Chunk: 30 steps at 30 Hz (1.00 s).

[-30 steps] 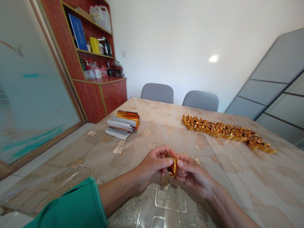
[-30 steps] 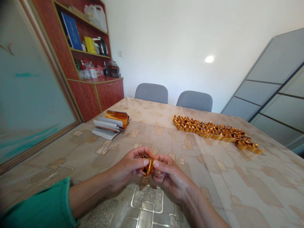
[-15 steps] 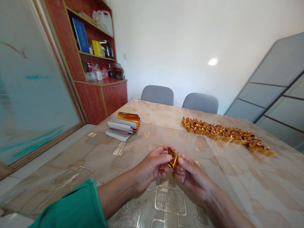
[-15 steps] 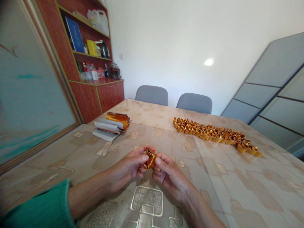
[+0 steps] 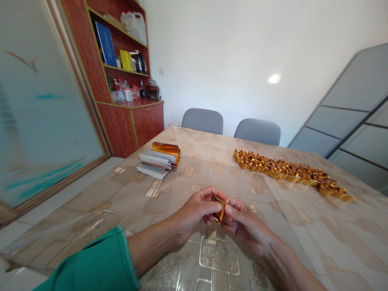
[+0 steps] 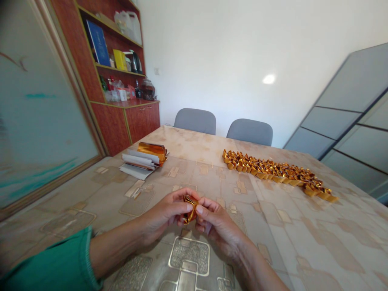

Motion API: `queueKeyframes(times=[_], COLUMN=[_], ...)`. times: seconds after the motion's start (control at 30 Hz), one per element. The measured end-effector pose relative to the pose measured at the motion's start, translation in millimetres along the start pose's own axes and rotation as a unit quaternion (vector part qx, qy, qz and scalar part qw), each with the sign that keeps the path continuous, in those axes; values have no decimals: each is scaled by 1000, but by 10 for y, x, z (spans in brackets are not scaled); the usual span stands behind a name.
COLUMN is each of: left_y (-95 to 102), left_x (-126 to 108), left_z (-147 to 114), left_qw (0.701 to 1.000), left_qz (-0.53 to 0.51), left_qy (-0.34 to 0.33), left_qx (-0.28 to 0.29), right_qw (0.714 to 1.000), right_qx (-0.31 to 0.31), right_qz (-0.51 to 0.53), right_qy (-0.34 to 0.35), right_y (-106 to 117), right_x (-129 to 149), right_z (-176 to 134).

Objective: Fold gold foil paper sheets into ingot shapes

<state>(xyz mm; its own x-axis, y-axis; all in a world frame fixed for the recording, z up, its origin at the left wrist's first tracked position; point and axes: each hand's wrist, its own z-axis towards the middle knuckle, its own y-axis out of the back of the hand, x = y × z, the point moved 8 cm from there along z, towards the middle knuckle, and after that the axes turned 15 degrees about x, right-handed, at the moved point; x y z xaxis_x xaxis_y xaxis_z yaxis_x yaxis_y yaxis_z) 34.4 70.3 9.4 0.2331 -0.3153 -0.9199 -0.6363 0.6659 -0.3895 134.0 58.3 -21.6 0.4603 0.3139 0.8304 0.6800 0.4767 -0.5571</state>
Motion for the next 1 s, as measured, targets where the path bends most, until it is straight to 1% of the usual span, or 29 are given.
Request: queueKeyframes(times=[0.07, 0.1, 0.17, 0.23, 0.3, 0.37, 0.63, 0.77, 0.87, 1.0], left_y=[8, 6, -16, -54, -75, -70, -27, -25, -28, -61], left_x=[-6, 1, 22, 34, 40, 53, 143, 158, 164, 192], left_z=[6, 12, 26, 38, 45, 52, 63, 50, 52, 62], left_qw=[1000, 1000, 996, 985, 976, 975, 975, 980, 979, 967], left_qz=[5, -13, -81, -157, -195, -199, -210, -191, -195, -237], left_qy=[-2, -2, -3, -3, -3, -3, -4, 6, 10, 19], left_qx=[2, 10, 40, 76, 96, 97, 67, 57, 64, 90], right_qw=[1000, 1000, 999, 997, 996, 996, 996, 996, 996, 995], right_qx=[0, -3, -7, -6, 3, 5, -16, -12, -4, -5], right_qz=[13, 25, 53, 75, 85, 91, 89, 84, 85, 96], right_qy=[-4, -2, 7, 12, 9, 7, -3, -6, -4, -2], right_y=[6, 14, 33, 39, 29, 29, 81, 84, 73, 71], right_x=[1, 7, 25, 40, 49, 54, 19, 10, 18, 20], right_z=[-5, -11, -27, -39, -41, -39, -37, -28, -22, -25])
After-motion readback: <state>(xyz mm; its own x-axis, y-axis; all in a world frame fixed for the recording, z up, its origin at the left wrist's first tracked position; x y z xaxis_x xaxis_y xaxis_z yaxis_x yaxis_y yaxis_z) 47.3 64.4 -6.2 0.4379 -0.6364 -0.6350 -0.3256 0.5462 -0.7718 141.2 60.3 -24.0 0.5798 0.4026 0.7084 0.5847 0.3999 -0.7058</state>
